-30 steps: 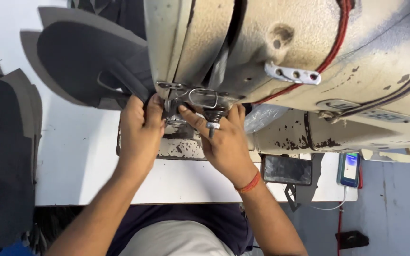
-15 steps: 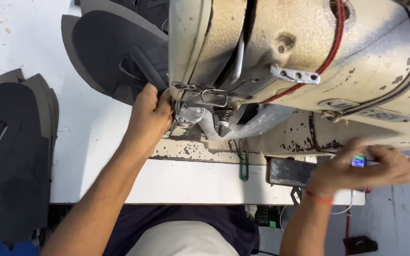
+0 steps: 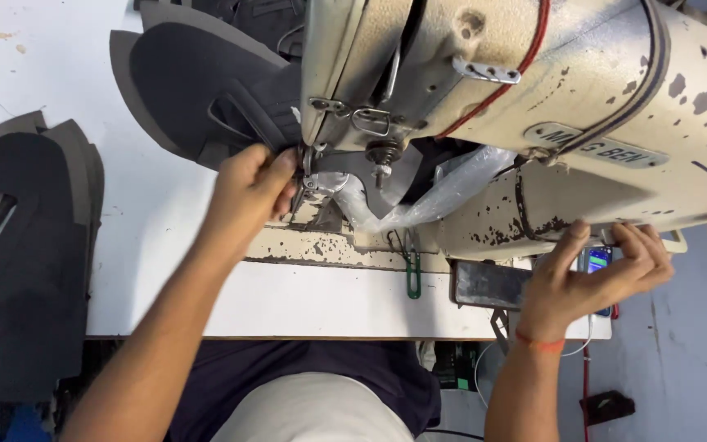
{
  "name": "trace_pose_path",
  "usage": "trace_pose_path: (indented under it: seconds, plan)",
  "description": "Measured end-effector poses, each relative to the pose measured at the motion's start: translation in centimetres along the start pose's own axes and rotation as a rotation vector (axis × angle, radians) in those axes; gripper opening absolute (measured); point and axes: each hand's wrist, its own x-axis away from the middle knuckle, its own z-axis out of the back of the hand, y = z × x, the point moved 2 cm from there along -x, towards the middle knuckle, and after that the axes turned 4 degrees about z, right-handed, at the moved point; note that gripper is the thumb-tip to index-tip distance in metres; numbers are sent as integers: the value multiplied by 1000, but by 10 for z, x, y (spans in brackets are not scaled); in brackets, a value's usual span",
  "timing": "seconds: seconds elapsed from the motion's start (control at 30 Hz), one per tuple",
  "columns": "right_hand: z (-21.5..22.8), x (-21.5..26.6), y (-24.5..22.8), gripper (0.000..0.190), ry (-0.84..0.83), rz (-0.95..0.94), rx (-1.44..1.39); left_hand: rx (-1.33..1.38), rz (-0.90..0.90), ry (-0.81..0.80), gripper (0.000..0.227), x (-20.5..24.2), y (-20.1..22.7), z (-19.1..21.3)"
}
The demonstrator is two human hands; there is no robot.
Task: The person sews black shoe parts using a sewing machine, guiding the material under the needle and cutting threads. They repeatedly pick up and align shoe parts, sew them, and place the finished pieces on a pile on the table.
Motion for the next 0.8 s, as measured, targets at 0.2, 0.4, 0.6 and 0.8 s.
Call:
trace_pose_path:
  seconds: [0.2, 0.4, 0.6, 0.8]
  plan:
    - [-13, 87, -57, 14, -258, -159, -203, 120, -16, 408, 29, 28, -26, 78]
    - [-61, 180, -142, 16, -933, 33, -659, 438, -497, 84, 32, -14, 35, 73]
    - [-63, 178, -158, 13, -884, 104, -607, -393, -36, 396, 30, -100, -124, 135]
    - [-68, 181, -167, 12, -935, 100, -500, -1165, -373, 883, 74, 68, -46, 191]
